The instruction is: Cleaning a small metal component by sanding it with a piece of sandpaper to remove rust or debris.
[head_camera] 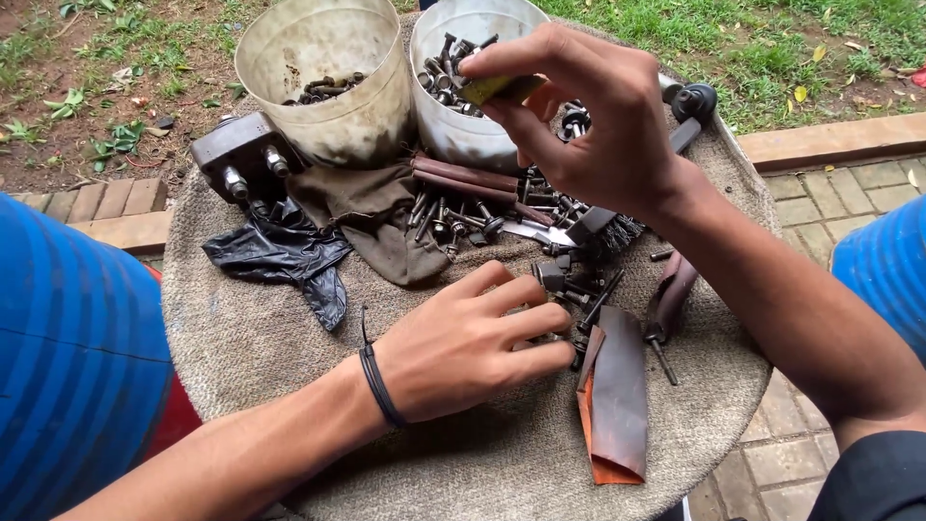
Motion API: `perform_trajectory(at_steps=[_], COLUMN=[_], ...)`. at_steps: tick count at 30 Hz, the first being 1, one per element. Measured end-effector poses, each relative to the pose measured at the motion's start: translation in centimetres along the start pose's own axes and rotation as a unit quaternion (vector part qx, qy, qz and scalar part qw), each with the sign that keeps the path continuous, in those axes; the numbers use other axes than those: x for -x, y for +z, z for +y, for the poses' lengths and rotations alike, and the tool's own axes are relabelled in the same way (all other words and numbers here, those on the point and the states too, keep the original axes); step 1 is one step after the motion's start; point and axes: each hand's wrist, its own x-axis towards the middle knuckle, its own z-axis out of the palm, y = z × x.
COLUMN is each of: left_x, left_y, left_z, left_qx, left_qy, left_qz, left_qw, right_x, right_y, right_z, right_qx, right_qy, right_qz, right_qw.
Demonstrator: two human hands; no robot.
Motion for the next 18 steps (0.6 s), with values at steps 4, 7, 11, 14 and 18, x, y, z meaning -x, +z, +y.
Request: perform_trajectory(at_steps=[4,7,11,14,18], left_x=[-0.8,-1.1,-0.7,-0.2,0.0], left_y=[-1.0,-1.4,-1.1,-0.6,-0.7], left_z=[0.6,0.7,-0.1,-0.9,-1.1], left_qx=[0.062,0.190,0.216,0.214,0.212], left_qy=[-0.050,-0.166,-0.221,-0.226,-0.232], left_qz=[0.043,0.113,0.130,0.131,0.147], left_qw=[0.996,0.961,0.942,0.941,0.938], right_x=[0.1,0.1,0.0,0.0,0.1], right_y=[0.0,0.1,0.1,0.1,0.0], right_z=[0.2,0.3,0.3,0.4,0.4], right_qx=[0.003,0.000,0.004,0.006,0.009], right_qy=[-0.003,0.008,0.008,0.002,-0.001], right_qz=[0.000,-0.003,-0.010,-0.010,-0.008], right_qw=[1.000,1.000,1.000,1.000,1.000])
